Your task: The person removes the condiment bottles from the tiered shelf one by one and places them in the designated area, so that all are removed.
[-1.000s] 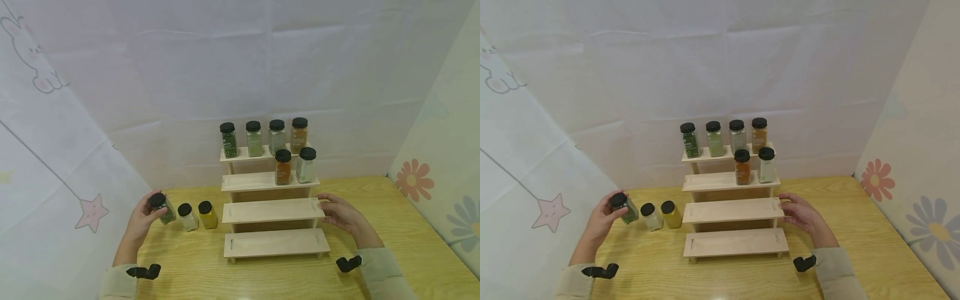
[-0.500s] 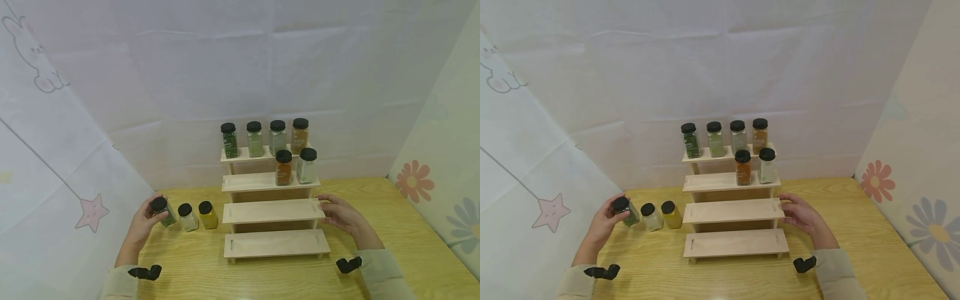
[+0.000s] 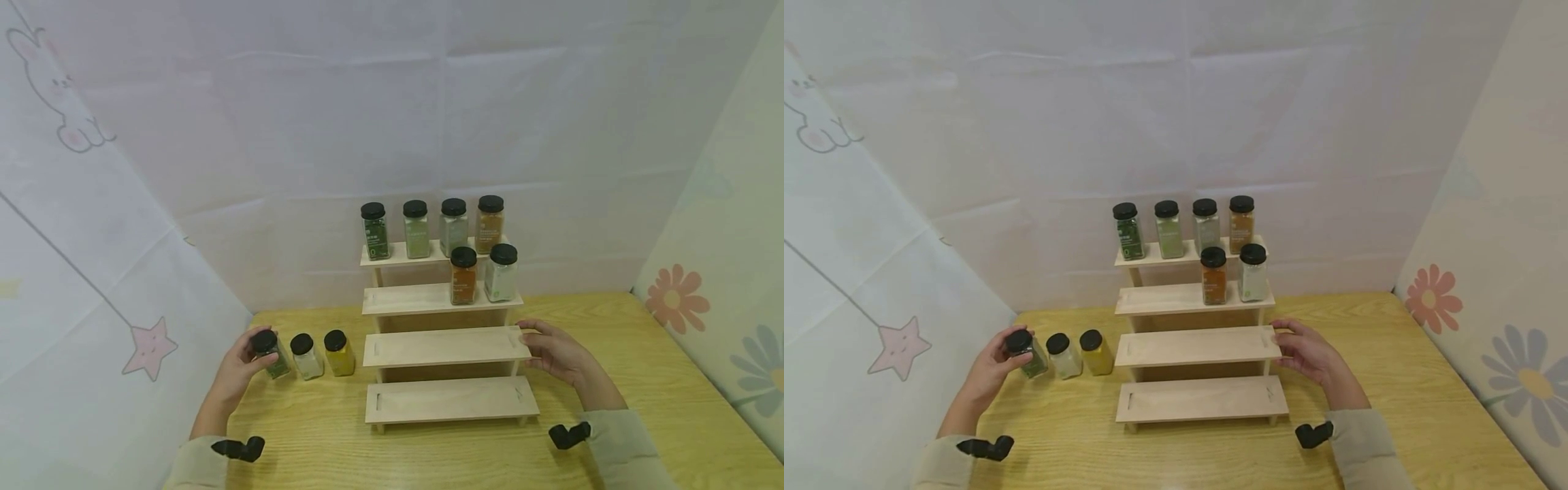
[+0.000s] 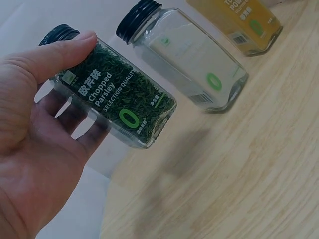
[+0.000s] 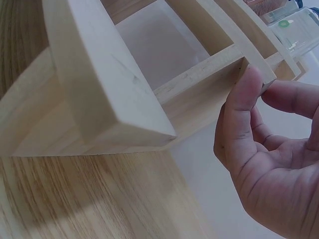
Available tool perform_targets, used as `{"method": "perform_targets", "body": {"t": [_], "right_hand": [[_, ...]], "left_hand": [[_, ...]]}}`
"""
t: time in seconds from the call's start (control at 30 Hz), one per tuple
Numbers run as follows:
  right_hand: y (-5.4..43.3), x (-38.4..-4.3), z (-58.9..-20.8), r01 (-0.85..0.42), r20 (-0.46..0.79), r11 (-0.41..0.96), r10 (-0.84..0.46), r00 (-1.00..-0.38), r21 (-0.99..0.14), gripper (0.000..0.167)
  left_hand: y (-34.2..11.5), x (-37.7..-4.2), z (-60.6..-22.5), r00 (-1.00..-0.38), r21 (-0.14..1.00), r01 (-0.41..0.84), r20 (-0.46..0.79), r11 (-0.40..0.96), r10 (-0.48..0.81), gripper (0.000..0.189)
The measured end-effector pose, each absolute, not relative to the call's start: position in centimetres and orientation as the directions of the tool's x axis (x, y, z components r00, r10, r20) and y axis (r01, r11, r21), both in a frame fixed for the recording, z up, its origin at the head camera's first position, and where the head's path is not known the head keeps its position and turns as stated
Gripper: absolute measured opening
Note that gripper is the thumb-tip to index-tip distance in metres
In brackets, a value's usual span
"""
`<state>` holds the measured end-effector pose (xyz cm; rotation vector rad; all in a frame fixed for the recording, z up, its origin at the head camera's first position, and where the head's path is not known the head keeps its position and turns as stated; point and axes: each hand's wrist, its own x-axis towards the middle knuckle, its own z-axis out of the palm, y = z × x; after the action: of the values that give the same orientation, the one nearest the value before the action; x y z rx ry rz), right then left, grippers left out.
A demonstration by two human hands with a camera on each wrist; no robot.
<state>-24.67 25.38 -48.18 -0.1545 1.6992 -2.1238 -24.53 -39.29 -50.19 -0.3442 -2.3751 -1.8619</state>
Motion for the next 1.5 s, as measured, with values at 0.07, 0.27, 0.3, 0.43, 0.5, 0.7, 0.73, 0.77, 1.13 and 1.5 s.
{"method": "perform_targets", "body": {"t": [0.07, 0.27, 0.3, 0.43, 0.5, 0.7, 0.73, 0.77, 1.13, 1.5], "right_hand": [[25.4, -24.6, -48.2, 0.247, -0.168, -0.168, -0.382, -0.909, -0.954, 0.034], [25.4, -24.7, -48.3, 0.247, -0.169, -0.171, -0.377, -0.911, -0.954, 0.038], [25.4, -24.7, -48.3, 0.247, -0.169, -0.171, -0.377, -0.911, -0.954, 0.039], [25.4, -24.7, -48.3, 0.250, -0.171, -0.171, -0.377, -0.910, -0.953, 0.041], [25.4, -24.7, -48.3, 0.251, -0.173, -0.168, -0.376, -0.910, -0.953, 0.043], [25.3, -24.7, -48.3, 0.253, -0.183, -0.156, -0.361, -0.914, -0.955, 0.048], [25.3, -24.7, -48.3, 0.252, -0.184, -0.154, -0.357, -0.916, -0.955, 0.049], [25.3, -24.7, -48.3, 0.252, -0.185, -0.151, -0.355, -0.916, -0.956, 0.050], [25.2, -24.6, -48.1, 0.256, -0.198, -0.136, -0.342, -0.919, -0.957, 0.056], [25.2, -24.7, -48.3, 0.256, -0.190, -0.149, -0.356, -0.915, -0.955, 0.052]], "left_hand": [[-39.3, -24.6, -50.4, -0.972, 0.947, 0.227, 0.207, 0.228, 0.111, 0.064], [-39.2, -24.6, -50.9, -0.975, 0.950, 0.216, 0.198, 0.224, 0.104, 0.064], [-39.2, -24.6, -51.0, -0.974, 0.950, 0.221, 0.202, 0.220, 0.108, 0.064], [-39.2, -24.7, -51.3, -0.970, 0.952, 0.233, 0.214, 0.196, 0.112, 0.063], [-39.2, -24.7, -51.5, -0.970, 0.952, 0.235, 0.215, 0.197, 0.115, 0.063], [-39.1, -24.8, -52.0, -0.973, 0.954, 0.221, 0.203, 0.200, 0.110, 0.063], [-39.0, -24.8, -52.0, -0.973, 0.955, 0.221, 0.203, 0.199, 0.109, 0.063], [-38.9, -24.7, -52.0, -0.972, 0.955, 0.224, 0.205, 0.197, 0.112, 0.062], [-38.8, -24.7, -52.7, -0.968, 0.953, 0.231, 0.204, 0.196, 0.148, 0.064], [-38.9, -24.9, -49.8, -0.966, 0.915, 0.247, 0.207, 0.319, 0.154, 0.074]]}}
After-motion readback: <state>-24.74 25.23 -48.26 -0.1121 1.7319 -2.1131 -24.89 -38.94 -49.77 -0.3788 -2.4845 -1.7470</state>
